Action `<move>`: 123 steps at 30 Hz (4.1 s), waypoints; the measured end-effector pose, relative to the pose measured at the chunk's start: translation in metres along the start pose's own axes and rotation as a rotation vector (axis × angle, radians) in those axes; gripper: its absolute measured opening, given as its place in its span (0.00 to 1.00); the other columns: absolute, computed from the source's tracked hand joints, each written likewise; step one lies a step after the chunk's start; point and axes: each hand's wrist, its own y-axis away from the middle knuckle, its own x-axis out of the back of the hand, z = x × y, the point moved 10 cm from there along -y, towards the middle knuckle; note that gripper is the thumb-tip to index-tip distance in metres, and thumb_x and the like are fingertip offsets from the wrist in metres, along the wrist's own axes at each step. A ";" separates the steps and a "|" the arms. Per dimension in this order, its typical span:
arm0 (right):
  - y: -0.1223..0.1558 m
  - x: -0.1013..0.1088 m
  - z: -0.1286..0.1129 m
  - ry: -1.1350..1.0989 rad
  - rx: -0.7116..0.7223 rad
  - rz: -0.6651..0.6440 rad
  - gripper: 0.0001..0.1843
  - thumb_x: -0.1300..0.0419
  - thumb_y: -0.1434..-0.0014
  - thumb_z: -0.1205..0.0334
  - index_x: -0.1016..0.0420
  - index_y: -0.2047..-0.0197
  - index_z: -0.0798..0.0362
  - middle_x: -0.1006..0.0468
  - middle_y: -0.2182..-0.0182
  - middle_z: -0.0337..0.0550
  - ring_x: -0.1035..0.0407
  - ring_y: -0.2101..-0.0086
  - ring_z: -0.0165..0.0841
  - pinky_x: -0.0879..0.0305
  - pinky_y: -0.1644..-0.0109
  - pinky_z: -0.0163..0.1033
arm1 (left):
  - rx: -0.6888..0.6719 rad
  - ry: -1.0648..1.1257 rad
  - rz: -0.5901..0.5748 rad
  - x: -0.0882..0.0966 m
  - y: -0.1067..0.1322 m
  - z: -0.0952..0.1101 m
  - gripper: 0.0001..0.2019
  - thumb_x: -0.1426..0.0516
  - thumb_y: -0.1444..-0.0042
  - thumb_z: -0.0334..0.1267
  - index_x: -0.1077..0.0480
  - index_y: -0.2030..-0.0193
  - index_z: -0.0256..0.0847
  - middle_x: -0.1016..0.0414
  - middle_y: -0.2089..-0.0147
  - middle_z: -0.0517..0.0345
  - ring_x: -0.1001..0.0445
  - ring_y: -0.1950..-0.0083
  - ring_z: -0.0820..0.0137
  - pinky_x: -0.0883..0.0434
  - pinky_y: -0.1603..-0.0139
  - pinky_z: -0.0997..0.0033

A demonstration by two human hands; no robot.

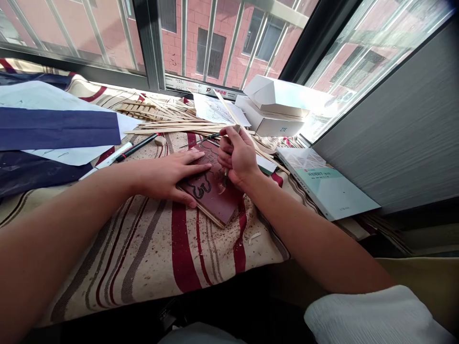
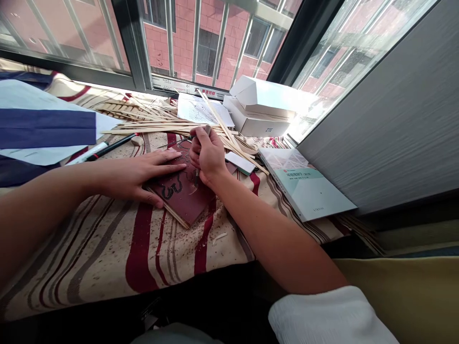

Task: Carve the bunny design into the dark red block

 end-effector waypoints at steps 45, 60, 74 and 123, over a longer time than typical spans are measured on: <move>0.002 -0.012 -0.001 -0.060 -0.032 -0.168 0.34 0.28 0.23 0.36 0.45 0.66 0.44 0.48 0.80 0.22 0.59 0.83 0.23 0.64 0.80 0.33 | 0.063 -0.018 -0.050 -0.003 0.004 0.003 0.62 0.36 0.32 0.82 0.47 0.04 0.49 0.63 0.02 0.34 0.59 0.02 0.33 0.53 0.05 0.32; -0.002 0.003 0.004 0.001 -0.020 0.019 0.31 0.33 0.18 0.43 0.47 0.65 0.43 0.49 0.80 0.22 0.59 0.81 0.25 0.60 0.78 0.34 | 0.088 -0.072 -0.061 -0.002 -0.001 0.002 0.60 0.37 0.29 0.80 0.51 0.03 0.51 0.66 0.01 0.40 0.59 0.02 0.33 0.54 0.04 0.38; 0.010 -0.004 -0.005 -0.035 -0.077 -0.007 0.32 0.35 0.16 0.46 0.50 0.66 0.43 0.52 0.80 0.23 0.62 0.81 0.26 0.64 0.77 0.37 | -0.010 0.034 0.012 0.002 -0.003 0.001 0.60 0.35 0.32 0.80 0.46 0.04 0.53 0.58 0.01 0.41 0.55 0.03 0.34 0.50 0.05 0.37; 0.004 0.005 -0.011 -0.044 0.044 -0.064 0.36 0.31 0.22 0.34 0.49 0.67 0.43 0.50 0.80 0.24 0.61 0.81 0.26 0.63 0.77 0.37 | 0.044 0.031 -0.013 0.000 0.003 -0.001 0.65 0.44 0.35 0.91 0.50 0.03 0.54 0.63 0.01 0.39 0.60 0.02 0.32 0.53 0.04 0.31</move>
